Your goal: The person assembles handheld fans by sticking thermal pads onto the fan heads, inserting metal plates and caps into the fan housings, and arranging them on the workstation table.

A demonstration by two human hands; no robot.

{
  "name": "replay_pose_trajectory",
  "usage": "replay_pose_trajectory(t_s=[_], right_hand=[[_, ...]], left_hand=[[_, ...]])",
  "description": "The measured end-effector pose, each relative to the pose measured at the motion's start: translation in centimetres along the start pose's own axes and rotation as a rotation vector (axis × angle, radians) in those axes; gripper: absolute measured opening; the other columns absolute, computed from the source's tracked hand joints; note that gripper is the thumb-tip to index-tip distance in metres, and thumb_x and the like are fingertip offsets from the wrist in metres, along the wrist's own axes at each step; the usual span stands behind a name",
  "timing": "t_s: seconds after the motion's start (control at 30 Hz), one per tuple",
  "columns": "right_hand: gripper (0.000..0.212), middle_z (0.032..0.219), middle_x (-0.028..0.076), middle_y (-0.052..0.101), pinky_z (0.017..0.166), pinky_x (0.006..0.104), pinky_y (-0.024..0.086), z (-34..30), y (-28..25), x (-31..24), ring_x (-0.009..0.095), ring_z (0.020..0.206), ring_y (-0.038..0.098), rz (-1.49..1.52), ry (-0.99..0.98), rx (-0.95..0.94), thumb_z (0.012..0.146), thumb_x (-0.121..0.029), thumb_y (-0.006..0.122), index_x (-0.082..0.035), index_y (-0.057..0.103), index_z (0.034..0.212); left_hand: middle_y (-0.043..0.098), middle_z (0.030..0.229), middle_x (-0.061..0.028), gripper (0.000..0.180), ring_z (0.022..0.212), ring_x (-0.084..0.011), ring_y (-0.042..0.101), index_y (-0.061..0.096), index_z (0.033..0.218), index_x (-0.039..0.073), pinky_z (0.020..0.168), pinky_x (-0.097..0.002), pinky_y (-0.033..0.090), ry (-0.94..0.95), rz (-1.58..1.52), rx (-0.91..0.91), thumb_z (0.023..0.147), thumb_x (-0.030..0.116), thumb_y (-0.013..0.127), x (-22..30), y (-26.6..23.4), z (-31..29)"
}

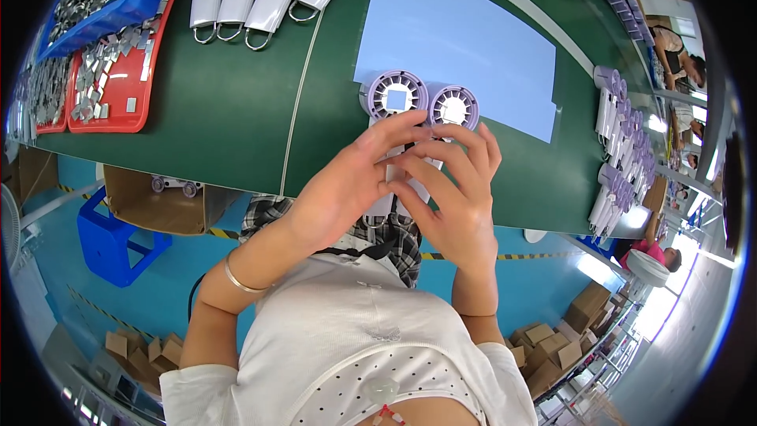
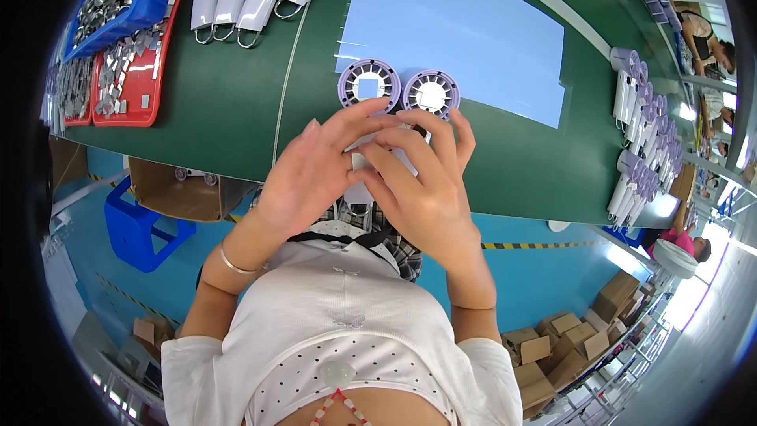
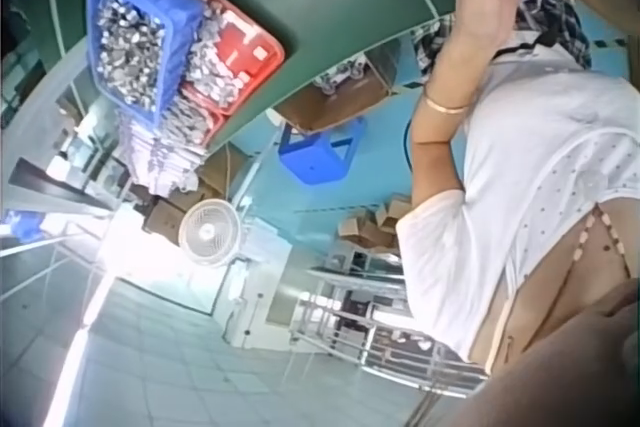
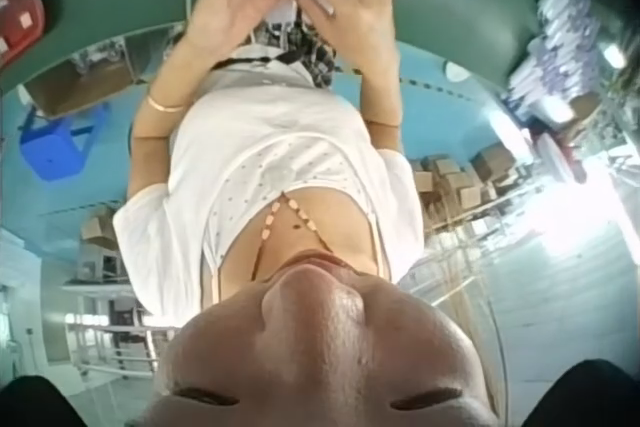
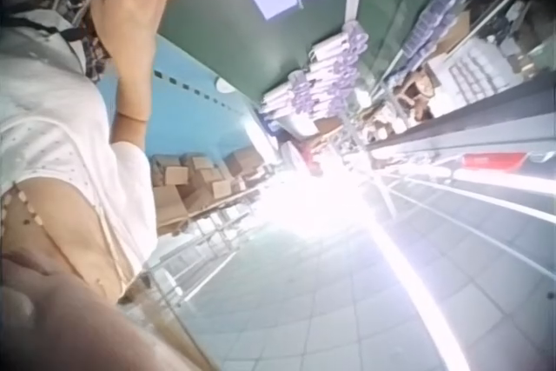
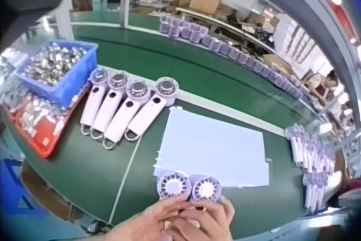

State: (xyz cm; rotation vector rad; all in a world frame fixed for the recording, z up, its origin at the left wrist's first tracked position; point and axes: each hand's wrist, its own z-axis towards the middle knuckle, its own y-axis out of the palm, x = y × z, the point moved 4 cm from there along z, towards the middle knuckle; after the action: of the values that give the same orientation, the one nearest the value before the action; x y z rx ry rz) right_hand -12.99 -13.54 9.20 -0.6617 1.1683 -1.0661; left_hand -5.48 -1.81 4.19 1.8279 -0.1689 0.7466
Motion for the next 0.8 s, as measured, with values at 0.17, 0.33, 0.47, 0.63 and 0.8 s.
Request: replay_pose_trajectory(t_s=[0.17, 0.33, 0.47, 0.63, 0.8], right_hand=[[0.025, 0.099, 0.000, 0.066, 0.111, 0.0543, 0.031, 1.1, 0.3, -0.2, 0.026, 0.114, 0.060, 0.049, -0.074, -0.133, 0.068, -0.013, 0.085, -0.011, 0.074, 0.090], [0.026, 0.096, 0.001, 0.067, 0.111, 0.0538, 0.033, 1.7, 0.6, -0.3, 0.026, 0.110, 0.063, 0.073, -0.152, -0.089, 0.066, -0.014, 0.086, -0.010, 0.073, 0.089], [0.027, 0.095, 0.001, 0.067, 0.111, 0.0537, 0.034, 2.1, 0.9, -0.6, 0.027, 0.109, 0.063, 0.058, -0.155, -0.096, 0.065, -0.013, 0.086, -0.009, 0.073, 0.089], [0.031, 0.098, 0.005, 0.066, 0.111, 0.0552, 0.034, 2.8, 1.0, -0.2, 0.030, 0.108, 0.064, 0.130, -0.103, -0.145, 0.065, -0.010, 0.084, -0.007, 0.072, 0.094], [0.028, 0.103, 0.006, 0.063, 0.110, 0.0526, 0.032, 3.6, 0.5, 1.8, 0.028, 0.110, 0.061, 0.106, -0.055, -0.048, 0.075, -0.009, 0.080, -0.007, 0.070, 0.100]], left_hand=[[0.042, 0.151, -0.0144, 0.072, 0.135, -0.0242, 0.044, 0.026, 0.158, 0.003, 0.107, -0.0425, 0.043, -0.039, -0.003, -0.039, 0.107, 0.053, 0.030, 0.2, -0.7, -0.3], [0.041, 0.152, -0.0134, 0.071, 0.136, -0.0237, 0.045, 0.027, 0.157, 0.003, 0.107, -0.0425, 0.044, -0.031, -0.043, -0.058, 0.107, 0.054, 0.030, 0.9, -1.1, -0.4], [0.041, 0.152, -0.0136, 0.072, 0.136, -0.0238, 0.045, 0.028, 0.157, 0.003, 0.108, -0.0426, 0.044, -0.053, -0.095, -0.066, 0.107, 0.055, 0.030, 1.2, -1.5, -0.3], [0.043, 0.149, -0.0149, 0.071, 0.133, -0.0234, 0.049, 0.028, 0.156, 0.002, 0.109, -0.0426, 0.044, -0.054, 0.017, 0.005, 0.106, 0.051, 0.040, 1.9, -1.5, -0.4], [0.056, 0.130, -0.0105, 0.043, 0.120, -0.0179, 0.057, 0.049, 0.141, 0.001, 0.101, -0.0349, 0.049, 0.136, 0.338, 0.074, 0.100, 0.009, 0.058, 3.2, -3.5, -0.9]])
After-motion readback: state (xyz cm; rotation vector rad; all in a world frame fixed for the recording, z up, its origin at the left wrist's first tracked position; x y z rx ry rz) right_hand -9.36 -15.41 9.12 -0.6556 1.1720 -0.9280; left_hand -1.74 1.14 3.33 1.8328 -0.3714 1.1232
